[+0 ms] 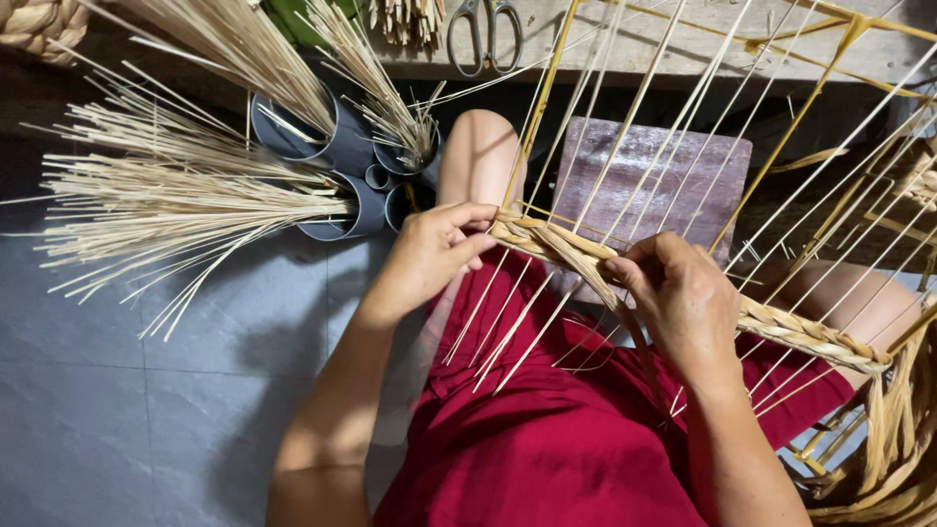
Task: The person sits on a chair weaving dried palm strips around a rectangular frame, braiding the strips over and under the upright spokes to build a woven band. They then cut a strip with scissors, set the frame aside, and stand up.
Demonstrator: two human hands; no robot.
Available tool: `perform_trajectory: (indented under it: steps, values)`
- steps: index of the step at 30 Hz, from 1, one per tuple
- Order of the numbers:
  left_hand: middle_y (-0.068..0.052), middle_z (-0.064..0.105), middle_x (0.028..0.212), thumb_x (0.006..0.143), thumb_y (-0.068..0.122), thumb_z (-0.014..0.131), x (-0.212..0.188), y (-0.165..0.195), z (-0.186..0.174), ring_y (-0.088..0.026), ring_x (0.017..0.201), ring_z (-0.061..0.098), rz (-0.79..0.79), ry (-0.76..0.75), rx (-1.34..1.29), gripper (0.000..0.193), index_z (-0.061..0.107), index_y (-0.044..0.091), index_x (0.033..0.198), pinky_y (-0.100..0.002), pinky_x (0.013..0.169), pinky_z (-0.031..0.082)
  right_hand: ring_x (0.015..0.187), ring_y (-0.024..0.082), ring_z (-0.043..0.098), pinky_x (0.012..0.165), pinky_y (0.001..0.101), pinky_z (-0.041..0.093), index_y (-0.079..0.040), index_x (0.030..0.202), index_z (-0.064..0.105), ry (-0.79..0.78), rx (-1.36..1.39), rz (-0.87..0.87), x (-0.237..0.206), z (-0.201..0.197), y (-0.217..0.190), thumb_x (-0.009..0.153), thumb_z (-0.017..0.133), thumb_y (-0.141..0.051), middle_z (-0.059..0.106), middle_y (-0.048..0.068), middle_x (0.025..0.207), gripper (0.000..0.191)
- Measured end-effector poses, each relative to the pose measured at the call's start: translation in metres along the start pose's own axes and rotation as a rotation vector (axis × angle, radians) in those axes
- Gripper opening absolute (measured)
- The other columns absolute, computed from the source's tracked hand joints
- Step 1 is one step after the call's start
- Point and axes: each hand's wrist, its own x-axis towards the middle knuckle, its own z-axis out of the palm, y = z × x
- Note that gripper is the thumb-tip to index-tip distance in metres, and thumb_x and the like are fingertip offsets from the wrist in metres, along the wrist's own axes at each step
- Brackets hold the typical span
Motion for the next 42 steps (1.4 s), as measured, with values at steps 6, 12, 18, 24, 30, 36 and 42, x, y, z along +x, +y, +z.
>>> perform_trajectory:
  steps: [6, 12, 18, 24, 30, 36, 42]
  values:
    - [-0.008, 0.072, 0.082, 0.09, 0.006, 0.076, 0.018, -0.004, -0.025, -0.022, 0.077, 0.067, 0.446, 0.105, 0.483, 0.011, 0.08, 0.007, 0.1, -0.033, 0.072, 0.053, 0.075, 0.024, 0.066, 0.066, 0.0398, 0.051, -0.009, 0.09, 0.071, 0.015, 0.054, -0.05, -0.003, -0.003, -0.001, 0.087, 0.081, -0.035, 0.071, 0.004, 0.077, 0.028]
    - [-0.007, 0.073, 0.089, 0.091, 0.002, 0.073, 0.041, -0.032, -0.012, -0.02, 0.083, 0.072, 0.458, 0.062, 0.253, 0.012, 0.076, 0.004, 0.102, -0.032, 0.076, 0.055, 0.073, 0.024, 0.066, 0.065, 0.0384, 0.051, -0.009, 0.09, 0.071, 0.028, 0.074, -0.04, -0.003, -0.001, -0.001, 0.086, 0.082, -0.032, 0.069, 0.006, 0.077, 0.026]
    - [-0.019, 0.07, 0.108, 0.078, -0.005, 0.069, 0.024, -0.003, -0.01, -0.031, 0.1, 0.067, 0.668, 0.253, 0.389, 0.037, 0.068, -0.004, 0.115, -0.037, 0.086, 0.053, 0.074, 0.025, 0.065, 0.065, 0.0387, 0.051, -0.008, 0.092, 0.071, 0.031, 0.113, -0.046, -0.006, -0.012, 0.007, 0.088, 0.081, -0.025, 0.068, 0.007, 0.082, 0.02]
    - [-0.007, 0.079, 0.111, 0.101, -0.002, 0.071, -0.003, 0.034, 0.041, -0.015, 0.098, 0.077, 0.445, 0.258, 0.107, 0.026, 0.071, 0.006, 0.126, -0.028, 0.086, 0.062, 0.082, 0.027, 0.066, 0.069, 0.0394, 0.052, -0.008, 0.097, 0.07, 0.107, 0.128, -0.117, -0.009, -0.014, 0.022, 0.09, 0.079, -0.021, 0.069, 0.008, 0.09, 0.017]
    - [-0.01, 0.078, 0.104, 0.094, 0.004, 0.075, 0.017, 0.042, 0.084, -0.012, 0.096, 0.076, 0.451, 0.28, 0.342, 0.034, 0.069, 0.004, 0.127, -0.026, 0.081, 0.06, 0.085, 0.031, 0.065, 0.072, 0.0422, 0.051, -0.007, 0.095, 0.07, 0.146, 0.144, -0.108, -0.013, -0.02, 0.037, 0.091, 0.078, -0.013, 0.068, 0.01, 0.09, 0.011]
    - [-0.005, 0.078, 0.101, 0.101, 0.009, 0.069, 0.028, 0.022, 0.086, -0.008, 0.082, 0.067, 0.106, 0.206, 0.059, 0.028, 0.069, 0.005, 0.129, -0.022, 0.065, 0.054, 0.093, 0.028, 0.068, 0.082, 0.0371, 0.053, -0.004, 0.103, 0.068, 0.186, 0.361, -0.148, -0.022, -0.032, 0.081, 0.094, 0.072, -0.007, 0.07, 0.01, 0.098, 0.011]
    - [-0.003, 0.068, 0.107, 0.113, 0.007, 0.067, 0.034, -0.004, 0.095, -0.008, 0.092, 0.062, 0.299, 0.412, 0.091, 0.013, 0.065, -0.003, 0.121, -0.022, 0.081, 0.052, 0.091, 0.009, 0.067, 0.083, 0.0249, 0.055, 0.0, 0.113, 0.07, 0.544, 0.599, 0.248, -0.062, -0.059, 0.21, 0.105, 0.067, -0.004, 0.071, 0.004, 0.105, 0.009]
